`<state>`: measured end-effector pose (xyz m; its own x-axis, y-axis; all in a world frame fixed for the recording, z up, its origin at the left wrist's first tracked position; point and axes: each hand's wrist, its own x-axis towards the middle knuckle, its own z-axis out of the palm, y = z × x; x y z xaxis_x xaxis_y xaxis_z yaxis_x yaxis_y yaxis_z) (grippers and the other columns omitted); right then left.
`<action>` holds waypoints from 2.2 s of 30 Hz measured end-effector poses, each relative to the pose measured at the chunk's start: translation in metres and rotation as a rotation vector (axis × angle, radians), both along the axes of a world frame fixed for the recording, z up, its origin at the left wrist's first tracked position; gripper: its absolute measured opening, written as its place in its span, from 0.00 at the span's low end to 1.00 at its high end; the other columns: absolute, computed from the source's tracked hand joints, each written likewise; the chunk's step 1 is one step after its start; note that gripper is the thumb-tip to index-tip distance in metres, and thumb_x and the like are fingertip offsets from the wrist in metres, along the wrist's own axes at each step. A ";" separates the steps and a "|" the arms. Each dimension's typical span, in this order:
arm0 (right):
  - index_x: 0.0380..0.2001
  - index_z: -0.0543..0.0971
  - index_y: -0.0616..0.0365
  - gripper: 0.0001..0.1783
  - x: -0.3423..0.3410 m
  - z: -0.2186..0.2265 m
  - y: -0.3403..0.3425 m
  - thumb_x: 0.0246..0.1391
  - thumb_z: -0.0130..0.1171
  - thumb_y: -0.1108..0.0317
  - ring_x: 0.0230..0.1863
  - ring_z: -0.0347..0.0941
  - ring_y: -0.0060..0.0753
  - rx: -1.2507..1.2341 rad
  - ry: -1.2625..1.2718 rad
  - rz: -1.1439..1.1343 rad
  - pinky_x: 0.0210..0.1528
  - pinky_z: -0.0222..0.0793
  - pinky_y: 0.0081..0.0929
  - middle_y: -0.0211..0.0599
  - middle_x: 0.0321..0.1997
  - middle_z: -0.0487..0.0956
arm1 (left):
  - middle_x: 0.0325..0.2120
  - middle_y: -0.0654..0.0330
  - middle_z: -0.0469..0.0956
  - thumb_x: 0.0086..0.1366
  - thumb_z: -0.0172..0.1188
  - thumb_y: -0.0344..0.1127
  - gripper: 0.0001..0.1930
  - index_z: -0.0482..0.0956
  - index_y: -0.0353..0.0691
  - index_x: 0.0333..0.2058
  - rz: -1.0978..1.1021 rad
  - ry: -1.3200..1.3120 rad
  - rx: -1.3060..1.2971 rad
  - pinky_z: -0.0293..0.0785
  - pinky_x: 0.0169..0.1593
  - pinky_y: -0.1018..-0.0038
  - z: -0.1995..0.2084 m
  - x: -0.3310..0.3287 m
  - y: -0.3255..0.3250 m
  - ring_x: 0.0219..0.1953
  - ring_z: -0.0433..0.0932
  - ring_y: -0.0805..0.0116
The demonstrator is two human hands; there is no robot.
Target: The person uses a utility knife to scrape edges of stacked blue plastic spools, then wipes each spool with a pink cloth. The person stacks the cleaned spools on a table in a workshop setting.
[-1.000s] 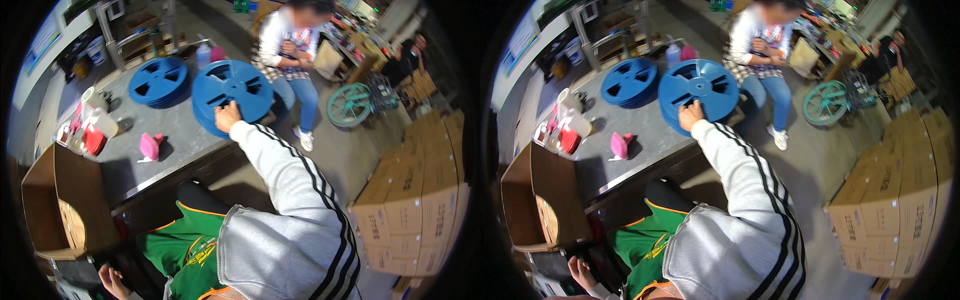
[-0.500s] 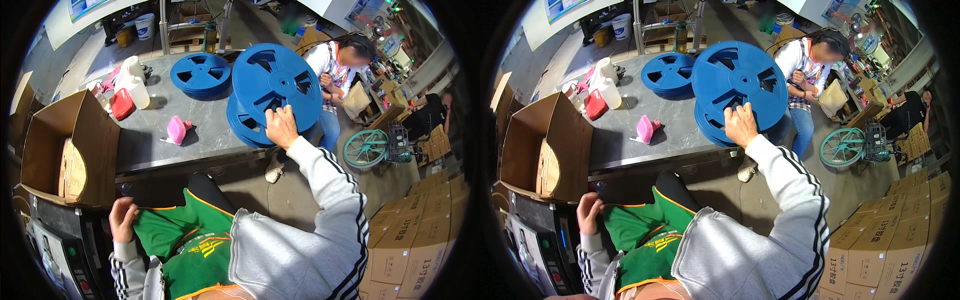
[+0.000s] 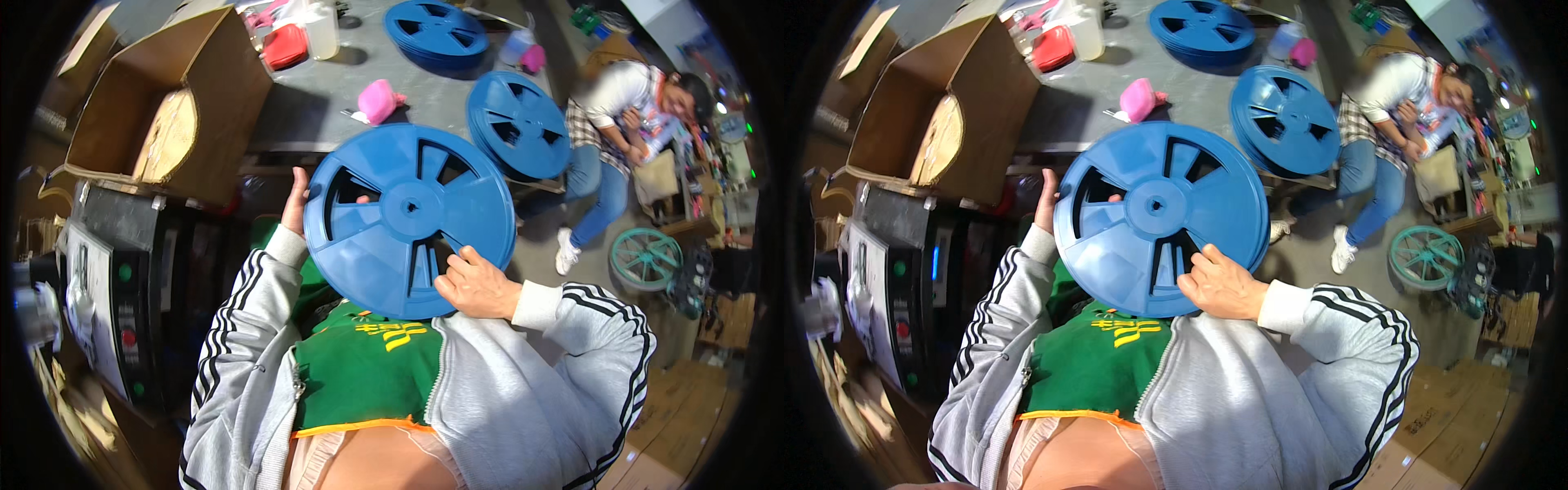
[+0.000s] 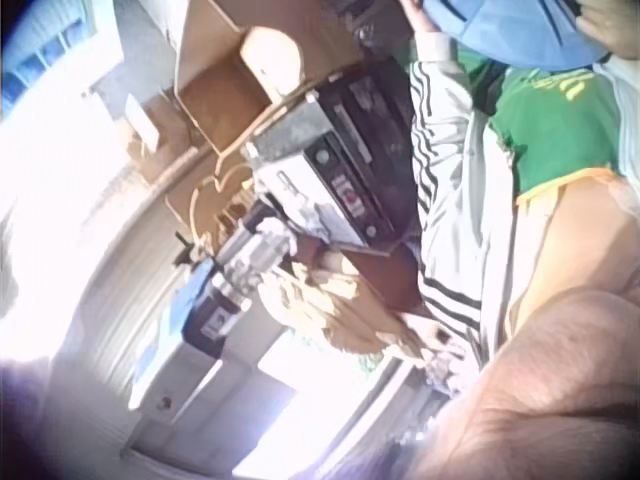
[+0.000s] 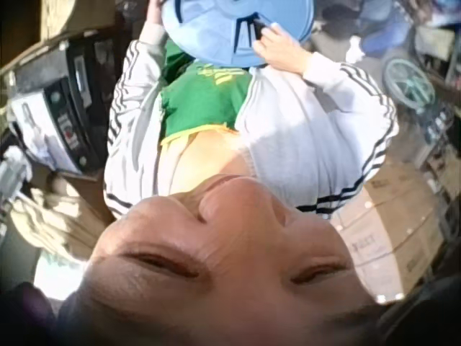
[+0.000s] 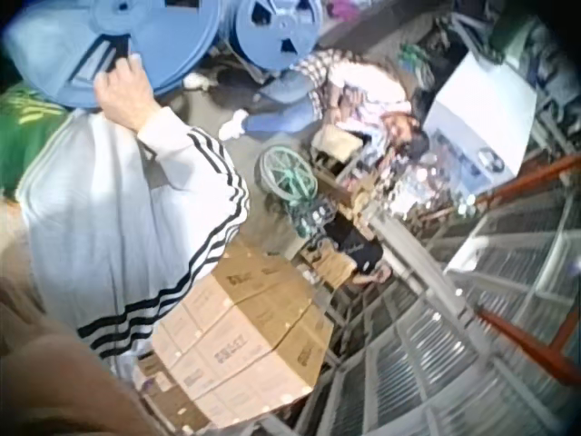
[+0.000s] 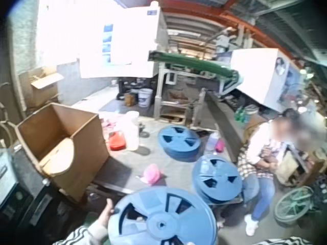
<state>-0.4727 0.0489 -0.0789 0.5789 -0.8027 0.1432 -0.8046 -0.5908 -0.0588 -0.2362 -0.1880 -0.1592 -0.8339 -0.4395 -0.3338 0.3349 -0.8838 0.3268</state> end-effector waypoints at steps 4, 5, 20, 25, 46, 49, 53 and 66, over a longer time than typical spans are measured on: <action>0.19 0.66 0.53 0.08 0.010 -0.012 -0.007 0.42 0.57 0.70 0.28 0.64 0.33 0.036 -0.005 0.077 0.40 0.60 0.33 0.30 0.14 0.66 | 0.47 0.47 0.79 0.60 0.68 0.48 0.31 0.73 0.34 0.56 -0.074 -0.384 -0.191 0.79 0.52 0.60 -0.010 0.033 -0.004 0.44 0.81 0.53; 0.19 0.66 0.52 0.08 0.012 -0.012 -0.011 0.42 0.57 0.70 0.28 0.64 0.33 0.007 0.007 0.108 0.40 0.60 0.34 0.30 0.15 0.66 | 0.44 0.49 0.81 0.58 0.70 0.41 0.28 0.75 0.32 0.53 -0.108 -0.549 -0.304 0.81 0.50 0.63 -0.007 0.042 -0.008 0.41 0.83 0.57; 0.20 0.68 0.51 0.12 0.074 0.039 -0.099 0.48 0.58 0.78 0.33 0.71 0.30 -0.547 0.152 0.496 0.51 0.60 0.38 0.31 0.21 0.72 | 0.42 0.52 0.83 0.66 0.63 0.35 0.12 0.81 0.33 0.44 0.601 -0.781 -0.779 0.79 0.48 0.71 0.154 0.179 0.106 0.40 0.82 0.67; 0.24 0.74 0.53 0.09 0.177 0.085 -0.132 0.47 0.64 0.77 0.35 0.74 0.27 -0.874 -0.013 0.804 0.55 0.61 0.41 0.36 0.26 0.80 | 0.36 0.51 0.83 0.61 0.65 0.30 0.12 0.81 0.27 0.39 1.095 -0.588 -0.742 0.81 0.47 0.68 0.218 0.266 0.221 0.38 0.83 0.66; 0.46 0.76 0.60 0.20 0.235 0.026 -0.192 0.47 0.62 0.72 0.61 0.66 0.49 -0.138 -0.036 0.722 0.64 0.59 0.49 0.47 0.60 0.70 | 0.37 0.48 0.82 0.45 0.73 0.36 0.22 0.81 0.26 0.36 2.745 -1.460 0.534 0.78 0.43 0.62 0.146 0.719 0.383 0.36 0.81 0.56; 0.48 0.75 0.62 0.26 0.181 0.014 -0.201 0.40 0.66 0.77 0.57 0.67 0.53 -0.050 -0.004 0.491 0.60 0.62 0.47 0.49 0.60 0.70 | 0.37 0.51 0.83 0.45 0.71 0.36 0.21 0.82 0.33 0.40 2.472 -1.598 0.841 0.77 0.42 0.63 0.072 0.750 0.356 0.36 0.81 0.58; 0.48 0.73 0.62 0.25 0.120 0.003 -0.192 0.42 0.66 0.76 0.56 0.67 0.57 0.054 0.088 0.221 0.58 0.62 0.47 0.52 0.59 0.70 | 0.37 0.52 0.83 0.46 0.70 0.36 0.21 0.81 0.34 0.40 1.740 -1.751 1.047 0.77 0.42 0.64 -0.010 0.742 0.343 0.36 0.81 0.59; 0.46 0.74 0.59 0.21 0.092 -0.023 -0.141 0.46 0.64 0.73 0.49 0.71 0.60 0.351 0.039 0.016 0.49 0.69 0.45 0.50 0.54 0.72 | 0.38 0.54 0.82 0.50 0.68 0.37 0.21 0.79 0.35 0.43 1.099 -2.462 0.515 0.75 0.42 0.67 -0.041 0.779 0.347 0.36 0.80 0.62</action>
